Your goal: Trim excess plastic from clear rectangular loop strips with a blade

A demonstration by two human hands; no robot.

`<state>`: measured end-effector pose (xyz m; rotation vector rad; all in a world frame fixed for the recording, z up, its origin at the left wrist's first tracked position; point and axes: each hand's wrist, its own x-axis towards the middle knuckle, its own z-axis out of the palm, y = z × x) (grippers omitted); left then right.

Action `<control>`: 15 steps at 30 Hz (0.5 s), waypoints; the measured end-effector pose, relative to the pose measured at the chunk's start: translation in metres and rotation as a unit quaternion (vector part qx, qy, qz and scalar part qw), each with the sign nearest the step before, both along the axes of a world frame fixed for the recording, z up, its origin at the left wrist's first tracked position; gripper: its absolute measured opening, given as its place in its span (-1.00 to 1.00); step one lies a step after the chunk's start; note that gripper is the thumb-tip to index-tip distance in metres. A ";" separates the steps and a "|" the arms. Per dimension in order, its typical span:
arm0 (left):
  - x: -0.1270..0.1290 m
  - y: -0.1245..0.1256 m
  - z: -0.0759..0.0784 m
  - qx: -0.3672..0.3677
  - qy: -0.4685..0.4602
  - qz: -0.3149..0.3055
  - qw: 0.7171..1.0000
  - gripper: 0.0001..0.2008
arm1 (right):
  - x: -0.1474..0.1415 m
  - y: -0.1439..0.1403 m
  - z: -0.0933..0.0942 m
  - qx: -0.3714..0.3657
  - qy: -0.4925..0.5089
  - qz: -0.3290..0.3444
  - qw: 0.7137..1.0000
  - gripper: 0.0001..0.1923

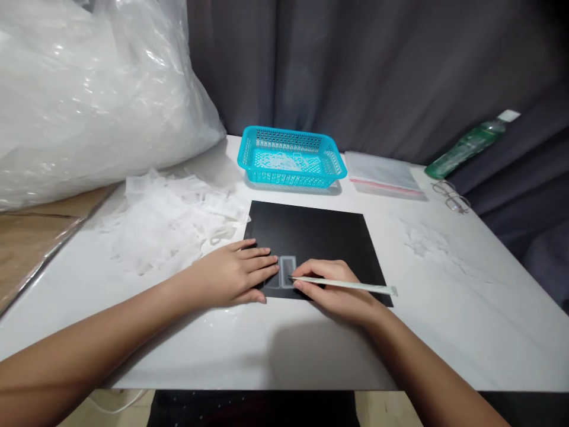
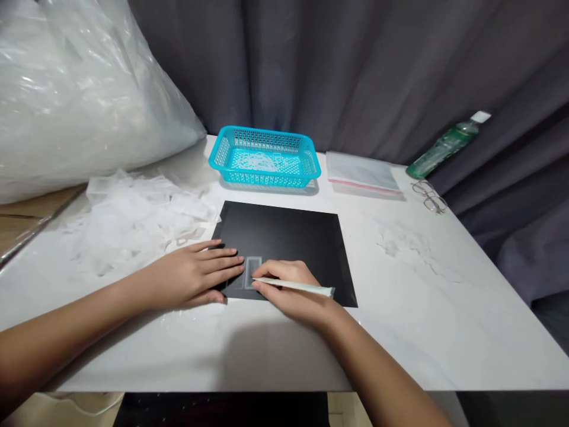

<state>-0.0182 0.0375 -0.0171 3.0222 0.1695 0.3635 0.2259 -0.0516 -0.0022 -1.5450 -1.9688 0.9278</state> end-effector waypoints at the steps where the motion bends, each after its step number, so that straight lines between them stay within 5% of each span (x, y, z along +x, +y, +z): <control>1: -0.001 0.002 0.000 -0.002 -0.007 0.006 1.000 -0.52 | -0.001 0.000 -0.001 0.006 -0.001 -0.003 1.000 -0.90; 15: 0.003 -0.006 0.003 -0.042 -0.031 -0.061 0.997 -0.65 | -0.001 0.004 -0.001 -0.026 -0.002 0.046 0.999 -0.83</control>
